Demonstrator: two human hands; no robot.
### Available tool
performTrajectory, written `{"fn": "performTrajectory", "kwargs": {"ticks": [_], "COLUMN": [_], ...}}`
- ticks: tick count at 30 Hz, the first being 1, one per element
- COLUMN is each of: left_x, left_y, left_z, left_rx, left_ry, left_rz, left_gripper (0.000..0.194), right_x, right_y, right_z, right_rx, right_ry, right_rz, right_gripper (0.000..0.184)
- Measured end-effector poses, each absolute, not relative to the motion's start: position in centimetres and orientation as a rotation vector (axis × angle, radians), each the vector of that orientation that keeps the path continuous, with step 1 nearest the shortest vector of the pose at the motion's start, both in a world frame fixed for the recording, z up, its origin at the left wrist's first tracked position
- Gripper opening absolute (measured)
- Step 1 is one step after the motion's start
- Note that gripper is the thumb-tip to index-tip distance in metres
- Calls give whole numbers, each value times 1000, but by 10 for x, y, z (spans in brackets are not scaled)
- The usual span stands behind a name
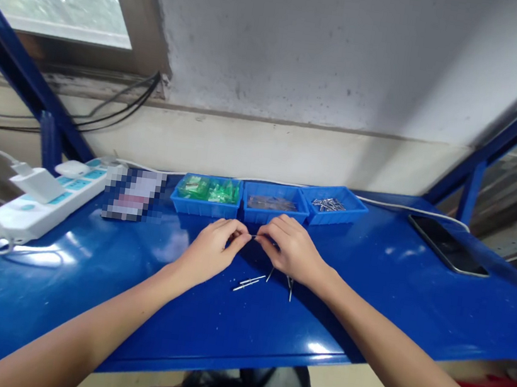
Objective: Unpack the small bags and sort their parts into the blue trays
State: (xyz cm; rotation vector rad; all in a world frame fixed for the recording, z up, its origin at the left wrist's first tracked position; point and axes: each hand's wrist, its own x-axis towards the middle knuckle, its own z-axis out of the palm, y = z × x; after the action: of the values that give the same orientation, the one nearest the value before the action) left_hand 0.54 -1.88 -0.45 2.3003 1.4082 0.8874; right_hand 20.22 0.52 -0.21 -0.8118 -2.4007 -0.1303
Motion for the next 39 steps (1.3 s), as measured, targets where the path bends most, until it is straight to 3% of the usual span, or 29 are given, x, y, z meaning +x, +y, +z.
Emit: {"fn": "performTrajectory", "kwargs": {"ticks": [5, 11, 17, 21, 25, 27, 33, 39], "left_x": [6, 4, 8, 10, 8, 6, -1, 0], "left_y": [-21, -18, -24, -29, -27, -26, -27, -20], "left_z": [-1, -2, 0, 0, -2, -1, 8, -1], "left_rx": [2317, 2340, 2340, 2508, 2555, 2544, 2576, 2535], "left_ry": [1417, 1453, 1362, 1274, 1359, 1397, 1199, 1303], "left_rz": [974, 902, 716, 517, 508, 520, 334, 431], "left_gripper": [14, 24, 21, 28, 17, 21, 16, 13], "right_x": [203, 202, 208, 244, 287, 296, 258, 215], "right_y": [5, 3, 6, 26, 54, 61, 43, 15], "right_z": [-1, -3, 5, 15, 9, 3, 4, 0], "right_rx": [-814, -786, -807, -1006, -1370, -1458, -1253, -979], "right_ry": [-2379, -2375, -2341, -2047, -1778, -1759, -1900, -2262], "right_rz": [-110, -82, -142, -255, -427, -456, -333, -95], "right_gripper": [24, 18, 19, 20, 25, 32, 27, 22]}}
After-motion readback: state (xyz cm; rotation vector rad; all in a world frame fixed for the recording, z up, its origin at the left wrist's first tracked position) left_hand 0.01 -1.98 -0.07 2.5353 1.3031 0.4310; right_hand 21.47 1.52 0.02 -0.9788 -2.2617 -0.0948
